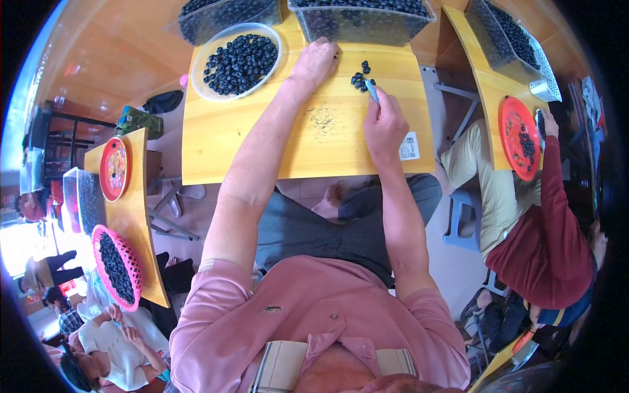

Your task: The person cleans small plastic components by hand, using a hand scraper to remove flash from them on a workbench.

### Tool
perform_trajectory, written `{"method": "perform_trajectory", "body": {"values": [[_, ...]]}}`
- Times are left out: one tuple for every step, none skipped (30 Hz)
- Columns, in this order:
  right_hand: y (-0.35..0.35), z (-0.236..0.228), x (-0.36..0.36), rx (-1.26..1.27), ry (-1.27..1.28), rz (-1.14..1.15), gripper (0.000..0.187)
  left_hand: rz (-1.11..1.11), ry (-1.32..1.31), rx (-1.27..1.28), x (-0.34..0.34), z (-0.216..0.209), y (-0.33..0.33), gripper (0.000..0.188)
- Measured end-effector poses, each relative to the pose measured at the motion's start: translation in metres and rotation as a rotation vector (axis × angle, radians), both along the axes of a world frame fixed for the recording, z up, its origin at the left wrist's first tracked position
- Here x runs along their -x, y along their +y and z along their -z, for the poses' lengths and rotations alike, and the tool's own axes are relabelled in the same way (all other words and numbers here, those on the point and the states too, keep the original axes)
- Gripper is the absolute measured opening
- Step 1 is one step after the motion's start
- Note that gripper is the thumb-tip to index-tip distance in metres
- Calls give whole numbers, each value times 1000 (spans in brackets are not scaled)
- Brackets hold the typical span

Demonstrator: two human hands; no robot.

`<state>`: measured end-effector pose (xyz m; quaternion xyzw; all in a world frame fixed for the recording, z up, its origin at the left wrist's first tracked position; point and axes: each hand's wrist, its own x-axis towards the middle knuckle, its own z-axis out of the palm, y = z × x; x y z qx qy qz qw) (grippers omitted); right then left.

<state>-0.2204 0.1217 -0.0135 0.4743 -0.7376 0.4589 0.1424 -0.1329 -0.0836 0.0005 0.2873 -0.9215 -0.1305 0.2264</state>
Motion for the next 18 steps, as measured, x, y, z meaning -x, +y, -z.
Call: {"method": "perform_trajectory", "body": {"values": [[0, 1, 0, 0, 2, -7, 22, 2, 37, -31, -4, 0, 0, 19], [-1, 2, -1, -1, 3, -14, 23, 2, 73, -62, -8, 0, 1, 18], [0, 2, 0, -5, -1, -8, 23, 8, 68, -66, -10, -2, 6, 18], [1, 0, 1, -10, -4, -10, 23, -46, 157, -222, -12, -7, 14, 17], [3, -1, 2, -16, -6, -12, 23, -102, 244, -380, -14, -12, 24, 17], [3, -3, 0, -17, -11, -10, 23, -101, 239, -380, -22, -15, 32, 17], [4, -4, 0, -44, -22, -16, 23, -165, 342, -447, -28, -15, 39, 17], [4, -4, 0, -72, -34, -23, 23, -230, 446, -515, -33, -15, 46, 18], [4, -4, -1, -75, -36, -26, 23, -234, 444, -517, -39, -12, 54, 18], [4, -4, -2, -77, -17, -35, 23, -238, 512, -532, -44, -7, 61, 18], [4, -3, -2, -80, 3, -44, 24, -241, 581, -548, -49, -3, 69, 18], [3, -4, -3, -84, 2, -50, 24, -249, 588, -561, -53, -4, 77, 18], [4, -4, -3, -75, 51, -66, 24, -255, 588, -564, -54, -2, 84, 18], [4, -4, -3, -67, 101, -81, 23, -226, 655, -586, -54, 1, 89, 18], [3, -3, -4, -72, 101, -86, 23, -198, 723, -607, -56, 4, 92, 17], [3, -2, -4, -70, 123, -107, 24, -192, 742, -623, -57, 8, 94, 17], [2, -1, -5, -68, 145, -127, 24, -197, 742, -627, -59, 11, 94, 17], [2, 0, -5, -77, 144, -126, 24, -206, 721, -617, -59, 11, 97, 20]]}}
